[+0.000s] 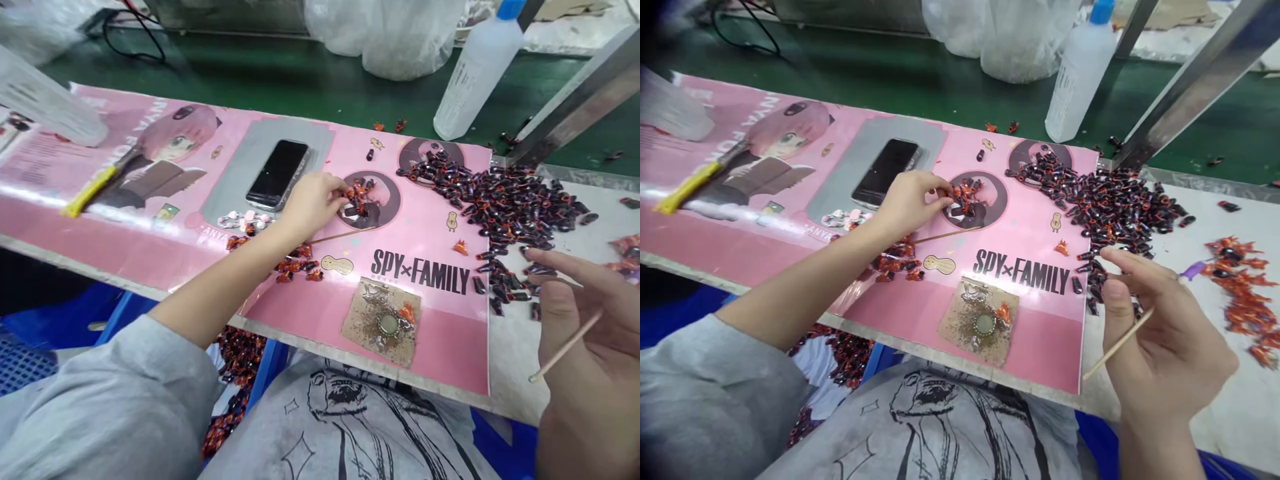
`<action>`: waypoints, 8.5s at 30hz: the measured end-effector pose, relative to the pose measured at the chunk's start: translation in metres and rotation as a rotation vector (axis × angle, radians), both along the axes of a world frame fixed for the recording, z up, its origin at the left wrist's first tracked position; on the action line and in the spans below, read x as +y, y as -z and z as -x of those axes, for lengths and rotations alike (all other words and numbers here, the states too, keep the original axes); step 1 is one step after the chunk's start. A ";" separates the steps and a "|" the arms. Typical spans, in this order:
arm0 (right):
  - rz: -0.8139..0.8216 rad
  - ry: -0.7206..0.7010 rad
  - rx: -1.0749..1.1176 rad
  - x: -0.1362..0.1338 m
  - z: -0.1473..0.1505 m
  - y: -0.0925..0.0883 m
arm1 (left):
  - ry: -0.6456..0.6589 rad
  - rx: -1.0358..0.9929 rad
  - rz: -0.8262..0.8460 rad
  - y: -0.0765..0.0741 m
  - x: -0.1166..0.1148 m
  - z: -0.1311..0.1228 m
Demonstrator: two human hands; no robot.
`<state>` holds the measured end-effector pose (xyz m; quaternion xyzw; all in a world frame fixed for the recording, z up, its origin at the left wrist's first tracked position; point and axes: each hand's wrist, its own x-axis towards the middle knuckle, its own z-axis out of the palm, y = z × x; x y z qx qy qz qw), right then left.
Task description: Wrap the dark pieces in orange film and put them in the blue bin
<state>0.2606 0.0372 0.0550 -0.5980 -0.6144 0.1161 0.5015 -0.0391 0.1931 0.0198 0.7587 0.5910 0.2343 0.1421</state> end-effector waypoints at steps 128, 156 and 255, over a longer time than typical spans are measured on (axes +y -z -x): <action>0.060 -0.346 0.306 -0.004 0.074 0.024 | -0.155 -1.407 0.628 -0.012 -0.156 -0.061; -0.140 -0.054 0.231 -0.027 0.045 0.014 | -0.234 -1.214 0.585 -0.034 -0.168 -0.044; -0.247 -0.383 -0.097 0.054 0.093 -0.068 | -0.059 -1.588 0.410 -0.096 -0.087 -0.065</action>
